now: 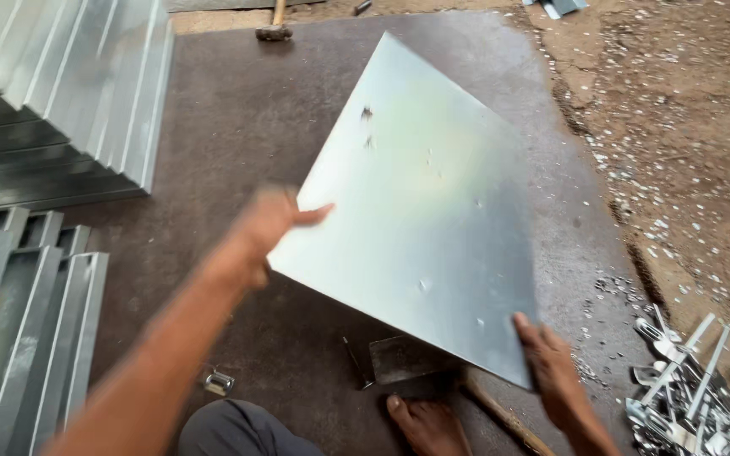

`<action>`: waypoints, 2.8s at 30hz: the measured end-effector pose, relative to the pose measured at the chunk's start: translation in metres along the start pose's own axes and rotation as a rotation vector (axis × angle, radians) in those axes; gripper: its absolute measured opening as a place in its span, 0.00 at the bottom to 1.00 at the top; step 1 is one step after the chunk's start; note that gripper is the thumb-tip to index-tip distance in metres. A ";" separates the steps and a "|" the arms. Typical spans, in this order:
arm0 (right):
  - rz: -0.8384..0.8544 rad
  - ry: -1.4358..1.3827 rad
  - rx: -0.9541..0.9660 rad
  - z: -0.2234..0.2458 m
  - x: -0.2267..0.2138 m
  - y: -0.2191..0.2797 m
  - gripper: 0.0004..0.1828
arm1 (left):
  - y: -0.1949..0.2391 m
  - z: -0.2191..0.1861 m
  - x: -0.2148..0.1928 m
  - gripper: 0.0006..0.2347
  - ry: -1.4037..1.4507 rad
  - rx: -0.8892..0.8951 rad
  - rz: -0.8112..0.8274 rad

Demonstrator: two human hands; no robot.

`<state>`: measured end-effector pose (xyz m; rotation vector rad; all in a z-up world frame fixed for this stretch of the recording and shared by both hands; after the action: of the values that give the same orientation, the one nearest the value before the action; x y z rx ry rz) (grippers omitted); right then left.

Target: The person assembles a metal panel by positioning a latch and handle, marking holes with a punch, and hammering pins into place on the metal surface.

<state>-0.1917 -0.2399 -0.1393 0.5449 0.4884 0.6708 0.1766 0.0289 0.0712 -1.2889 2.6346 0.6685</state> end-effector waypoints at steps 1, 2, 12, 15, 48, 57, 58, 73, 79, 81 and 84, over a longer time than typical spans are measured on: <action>-0.061 -0.003 0.101 -0.017 -0.025 -0.014 0.47 | 0.014 0.039 0.030 0.14 0.361 0.031 0.077; -0.116 -0.003 0.203 -0.036 -0.042 -0.024 0.44 | 0.030 0.081 0.047 0.17 0.440 0.030 0.026; -0.237 0.540 0.164 -0.064 -0.105 -0.020 0.32 | 0.066 0.226 -0.053 0.16 -0.670 0.242 -0.704; -0.326 0.546 0.097 -0.050 -0.119 -0.031 0.37 | 0.044 0.269 -0.101 0.20 -0.907 0.053 -0.807; -0.577 0.973 -0.548 -0.006 -0.168 -0.137 0.12 | -0.070 0.031 0.234 0.06 -0.150 0.663 0.486; -0.710 0.846 -0.787 0.044 -0.161 -0.107 0.13 | -0.119 0.055 0.245 0.06 -0.223 0.446 0.560; -0.711 0.817 -0.792 0.056 -0.155 -0.104 0.12 | -0.123 0.053 0.241 0.07 -0.208 0.477 0.521; -0.534 0.460 -0.898 0.171 -0.054 -0.047 0.11 | -0.128 0.065 0.240 0.06 -0.133 0.375 0.549; -0.157 0.469 -0.541 0.189 0.022 -0.072 0.11 | -0.106 0.060 0.155 0.05 -0.755 0.830 -0.037; -0.028 0.632 -0.483 0.194 0.063 -0.083 0.14 | -0.107 0.065 0.148 0.04 -0.630 0.737 -0.047; 0.149 0.698 -0.559 0.211 0.126 -0.086 0.14 | -0.108 0.067 0.163 0.05 -0.641 0.674 0.034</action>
<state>0.0547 -0.2746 -0.0639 -0.2052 0.8747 1.0977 0.1532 -0.1160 -0.0741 -0.6813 2.0614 0.1160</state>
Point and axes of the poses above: each hand's wrist, its own y-axis away from the middle knuckle, its own x-axis out of the palm, z = x × y, the point moved 10 cm from there along -y, towards the middle knuckle, and after that the axes turned 9 degrees about x, right-handed, at the moved point
